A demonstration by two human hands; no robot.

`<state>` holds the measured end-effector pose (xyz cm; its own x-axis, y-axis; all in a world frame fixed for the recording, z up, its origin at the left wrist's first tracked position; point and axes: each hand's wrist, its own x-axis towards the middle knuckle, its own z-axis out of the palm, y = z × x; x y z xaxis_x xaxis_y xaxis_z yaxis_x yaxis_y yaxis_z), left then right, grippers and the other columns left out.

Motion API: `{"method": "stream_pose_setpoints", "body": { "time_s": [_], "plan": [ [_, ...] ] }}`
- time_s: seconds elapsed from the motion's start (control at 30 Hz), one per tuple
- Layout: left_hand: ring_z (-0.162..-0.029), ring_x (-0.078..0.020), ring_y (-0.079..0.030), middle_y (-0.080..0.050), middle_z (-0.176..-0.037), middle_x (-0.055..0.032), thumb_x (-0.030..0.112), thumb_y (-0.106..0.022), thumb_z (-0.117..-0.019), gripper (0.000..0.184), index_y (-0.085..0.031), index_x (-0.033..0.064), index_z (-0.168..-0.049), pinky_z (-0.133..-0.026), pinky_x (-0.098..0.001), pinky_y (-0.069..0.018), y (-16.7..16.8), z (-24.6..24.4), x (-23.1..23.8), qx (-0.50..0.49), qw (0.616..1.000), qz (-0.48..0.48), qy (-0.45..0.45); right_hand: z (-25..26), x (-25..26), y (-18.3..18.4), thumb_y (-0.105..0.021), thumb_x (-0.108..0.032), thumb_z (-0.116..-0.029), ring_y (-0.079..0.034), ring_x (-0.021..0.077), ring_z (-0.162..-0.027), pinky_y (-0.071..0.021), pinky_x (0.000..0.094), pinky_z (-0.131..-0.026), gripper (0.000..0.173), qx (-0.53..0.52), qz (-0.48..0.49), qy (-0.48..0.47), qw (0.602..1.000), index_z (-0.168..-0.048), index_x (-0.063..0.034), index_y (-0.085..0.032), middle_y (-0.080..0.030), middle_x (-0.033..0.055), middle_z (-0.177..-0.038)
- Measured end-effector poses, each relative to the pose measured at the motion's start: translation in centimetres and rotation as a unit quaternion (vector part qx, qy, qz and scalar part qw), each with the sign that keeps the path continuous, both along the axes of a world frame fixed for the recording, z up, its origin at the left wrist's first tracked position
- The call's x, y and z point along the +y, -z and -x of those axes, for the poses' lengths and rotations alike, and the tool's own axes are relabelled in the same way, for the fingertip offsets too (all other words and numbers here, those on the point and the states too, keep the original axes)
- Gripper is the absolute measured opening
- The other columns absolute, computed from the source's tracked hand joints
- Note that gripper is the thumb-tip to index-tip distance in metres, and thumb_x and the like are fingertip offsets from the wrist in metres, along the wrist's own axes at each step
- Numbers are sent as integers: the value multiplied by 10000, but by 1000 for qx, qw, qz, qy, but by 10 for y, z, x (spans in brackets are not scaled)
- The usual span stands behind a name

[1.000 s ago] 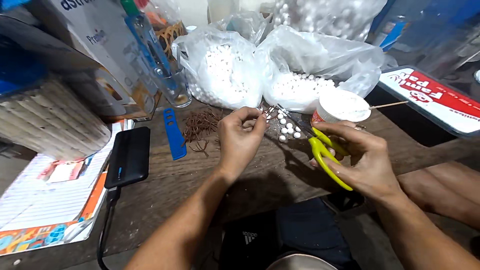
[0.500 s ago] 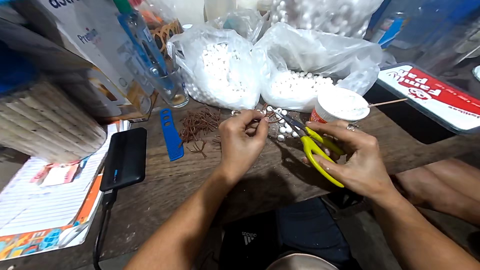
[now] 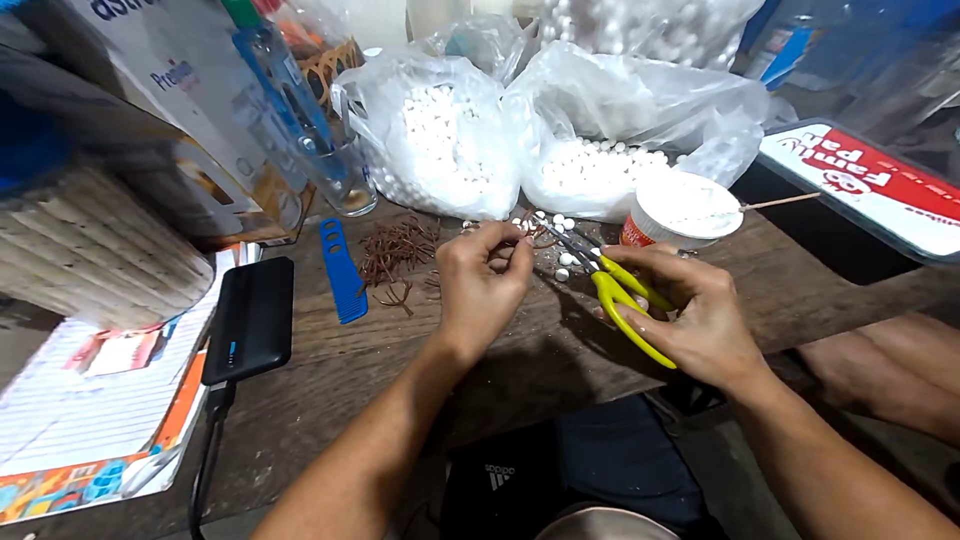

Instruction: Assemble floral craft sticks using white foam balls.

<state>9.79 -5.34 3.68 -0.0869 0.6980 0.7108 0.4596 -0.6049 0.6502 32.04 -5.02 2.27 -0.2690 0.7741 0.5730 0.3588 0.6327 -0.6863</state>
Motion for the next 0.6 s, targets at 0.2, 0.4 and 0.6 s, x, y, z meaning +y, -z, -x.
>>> {"method": "stream_pose_setpoints", "body": {
  "time_s": [0.2,0.4,0.6],
  "plan": [
    [-676,2,-671,-701,-784,-87,-44,-660,-888,47,-700,-66,-895,-639,-134,-559,1,-1,2,-11,1000,-3,4,1,2,3,-770,-316,-826,-550,-78,-751,-462,88,-634,484,6,7,-5,1000,-1221,-42,-712,-675,-42,-1011],
    [-684,-7,-673,-702,-791,-90,-32,-671,-897,41,-702,-58,-893,-650,-142,-561,3,0,2,6,1000,15,-6,3,0,4,-764,-279,-845,-600,-98,-728,-506,75,-653,505,18,71,-33,997,-1248,12,-676,-713,-53,-936],
    [-707,-34,-693,-712,-838,-90,-5,-676,-932,45,-698,-44,-934,-662,-176,-584,6,4,2,19,998,68,6,8,5,8,-754,-183,-856,-598,-96,-666,-512,79,-630,343,64,129,-85,986,-1143,-6,-689,-675,-123,-794]
  ]
}}
